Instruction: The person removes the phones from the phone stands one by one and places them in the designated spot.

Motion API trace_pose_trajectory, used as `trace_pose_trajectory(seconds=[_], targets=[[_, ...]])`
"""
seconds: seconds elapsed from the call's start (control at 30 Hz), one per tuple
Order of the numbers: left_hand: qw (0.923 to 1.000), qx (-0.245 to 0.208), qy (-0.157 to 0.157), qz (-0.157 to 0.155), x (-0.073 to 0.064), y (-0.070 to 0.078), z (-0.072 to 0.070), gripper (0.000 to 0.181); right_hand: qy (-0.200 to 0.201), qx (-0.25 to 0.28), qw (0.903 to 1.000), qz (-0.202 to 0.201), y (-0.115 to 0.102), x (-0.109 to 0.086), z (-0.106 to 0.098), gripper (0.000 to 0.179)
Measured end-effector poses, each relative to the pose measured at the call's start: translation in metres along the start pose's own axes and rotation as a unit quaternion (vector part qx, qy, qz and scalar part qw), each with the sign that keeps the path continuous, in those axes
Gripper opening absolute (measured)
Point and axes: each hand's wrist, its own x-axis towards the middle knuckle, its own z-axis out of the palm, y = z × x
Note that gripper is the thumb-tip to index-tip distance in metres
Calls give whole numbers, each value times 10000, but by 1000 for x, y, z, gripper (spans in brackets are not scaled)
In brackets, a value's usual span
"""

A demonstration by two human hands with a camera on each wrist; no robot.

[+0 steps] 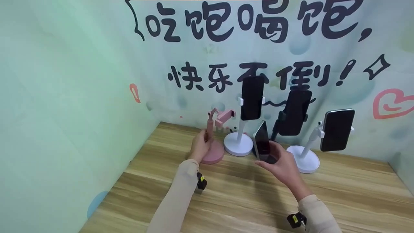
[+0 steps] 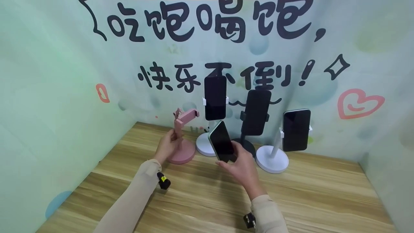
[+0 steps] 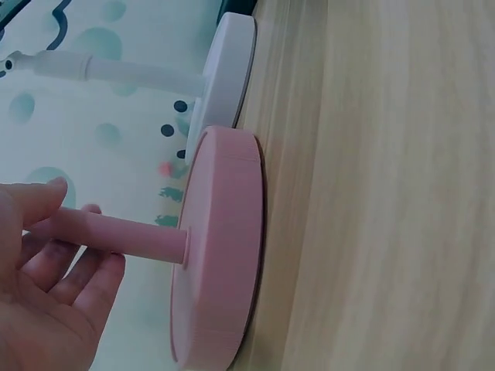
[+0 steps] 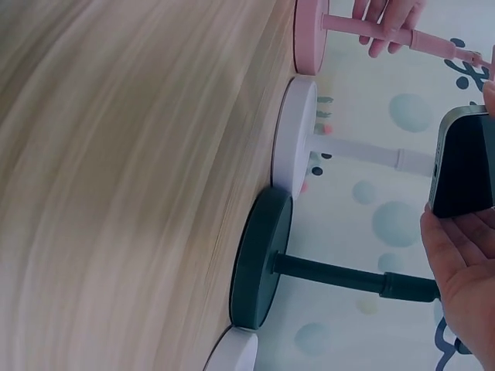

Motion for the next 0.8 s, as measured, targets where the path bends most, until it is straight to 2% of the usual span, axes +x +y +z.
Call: trace_pose_trajectory(seconds=[0.1, 0.2, 0.57, 0.8], targets=[[9994, 291, 157, 55, 2, -2, 1, 11, 90, -44, 9999, -25, 2, -2, -3, 82], [9990, 372, 261, -30, 4, -3, 2, 9, 124, -80, 9999, -71, 4, -5, -6, 80], [9990, 353, 17, -274, 7, -3, -3, 15, 174, -123, 9995, -241, 14, -16, -19, 73], [9990, 393, -25, -227, 6, -2, -2, 13, 211, -348, 9989, -241, 24, -26, -31, 72]])
